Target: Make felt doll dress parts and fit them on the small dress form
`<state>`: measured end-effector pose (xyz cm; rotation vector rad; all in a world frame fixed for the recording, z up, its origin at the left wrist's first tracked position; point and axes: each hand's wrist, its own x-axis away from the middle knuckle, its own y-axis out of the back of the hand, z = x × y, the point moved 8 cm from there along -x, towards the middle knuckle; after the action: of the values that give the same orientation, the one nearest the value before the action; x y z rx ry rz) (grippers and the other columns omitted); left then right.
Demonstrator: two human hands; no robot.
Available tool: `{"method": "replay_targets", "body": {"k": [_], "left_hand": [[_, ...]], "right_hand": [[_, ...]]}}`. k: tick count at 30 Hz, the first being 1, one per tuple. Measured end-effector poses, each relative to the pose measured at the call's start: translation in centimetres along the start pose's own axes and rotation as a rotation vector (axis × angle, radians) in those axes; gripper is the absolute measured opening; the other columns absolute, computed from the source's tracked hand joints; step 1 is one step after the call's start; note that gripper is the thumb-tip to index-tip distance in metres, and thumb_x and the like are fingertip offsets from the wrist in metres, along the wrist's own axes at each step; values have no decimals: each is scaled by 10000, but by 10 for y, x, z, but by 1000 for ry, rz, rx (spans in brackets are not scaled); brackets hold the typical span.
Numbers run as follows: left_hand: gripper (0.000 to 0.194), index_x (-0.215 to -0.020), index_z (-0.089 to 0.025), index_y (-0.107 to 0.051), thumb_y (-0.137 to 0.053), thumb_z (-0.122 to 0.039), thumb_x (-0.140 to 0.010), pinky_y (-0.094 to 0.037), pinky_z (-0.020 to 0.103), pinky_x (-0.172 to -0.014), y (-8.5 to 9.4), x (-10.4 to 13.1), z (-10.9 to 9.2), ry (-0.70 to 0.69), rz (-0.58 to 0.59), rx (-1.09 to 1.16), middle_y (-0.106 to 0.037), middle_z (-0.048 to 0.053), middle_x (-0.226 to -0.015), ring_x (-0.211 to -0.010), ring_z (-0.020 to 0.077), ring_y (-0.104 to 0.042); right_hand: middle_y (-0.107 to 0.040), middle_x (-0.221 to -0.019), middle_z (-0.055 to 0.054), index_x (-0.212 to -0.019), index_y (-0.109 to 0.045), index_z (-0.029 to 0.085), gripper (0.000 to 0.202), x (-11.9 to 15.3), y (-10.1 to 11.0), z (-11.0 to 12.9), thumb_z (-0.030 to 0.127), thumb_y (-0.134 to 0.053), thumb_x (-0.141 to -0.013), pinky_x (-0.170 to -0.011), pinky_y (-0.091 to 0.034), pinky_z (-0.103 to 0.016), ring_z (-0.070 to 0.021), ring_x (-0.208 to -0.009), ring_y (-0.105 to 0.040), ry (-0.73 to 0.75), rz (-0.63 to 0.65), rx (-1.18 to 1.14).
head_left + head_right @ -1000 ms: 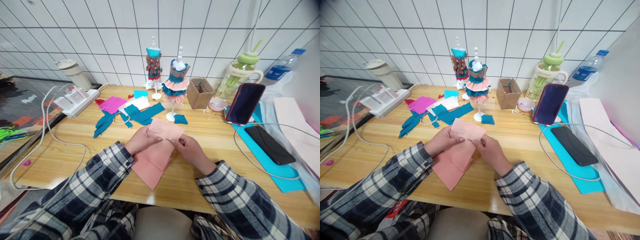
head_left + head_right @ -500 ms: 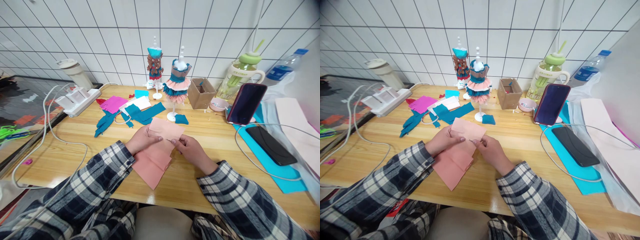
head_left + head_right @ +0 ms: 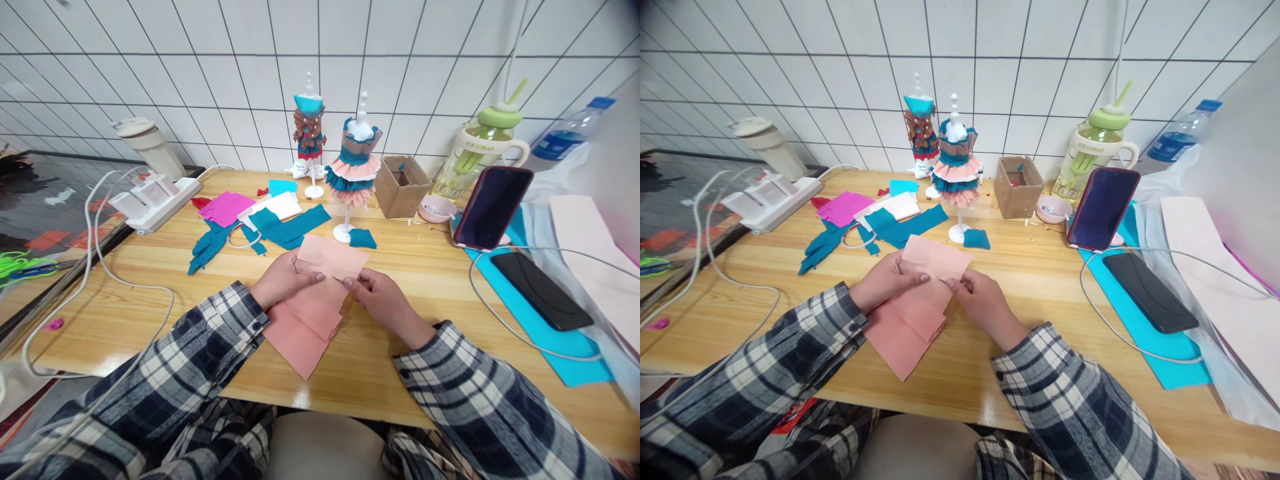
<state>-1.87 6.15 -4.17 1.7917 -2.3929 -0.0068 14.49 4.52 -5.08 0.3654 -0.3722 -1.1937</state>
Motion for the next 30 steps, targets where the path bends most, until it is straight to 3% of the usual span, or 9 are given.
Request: {"method": "replay_targets", "body": {"k": [5, 12, 22, 30], "left_hand": [[585, -1116, -146, -608, -801, -336, -598, -487, 457, -911, 2, 0, 0, -7, -18, 0, -652, 129, -1189, -1075, 314, -617], [473, -1058, -170, -639, -776, -349, -643, -516, 426, -879, -9, 1, 2, 21, 72, 8, -710, 90, -1075, -1008, 297, -655], [510, -1083, -151, -620, -776, -357, -643, -529, 404, -858, -9, 1, -3, -3, 52, -25, -710, 96, -1077, -1007, 288, -656], [491, -1082, -153, -616, -771, -337, -655, -533, 387, -854, -11, 0, -2, -15, 77, -30, -706, 86, -1089, -1009, 277, -656]], "right_hand": [[-610, -675, 8, -843, -632, 191, 312, 0, -1, -1, 464, -481, -853, -534, -332, -237, -136, -594, -513, -6, -2, 43], [-535, -573, 31, -669, -510, 200, 336, 1, -2, -4, 488, -489, -841, -509, -316, -241, -121, -530, -462, -53, -30, 114], [-446, -539, 53, -621, -427, 206, 374, -1, 0, -9, 509, -489, -831, -481, -264, -235, -106, -510, -391, -34, -78, 128], [-492, -556, 37, -630, -457, 203, 379, 1, -1, -7, 528, -487, -824, -483, -281, -237, -116, -523, -437, -59, -87, 157]]}}
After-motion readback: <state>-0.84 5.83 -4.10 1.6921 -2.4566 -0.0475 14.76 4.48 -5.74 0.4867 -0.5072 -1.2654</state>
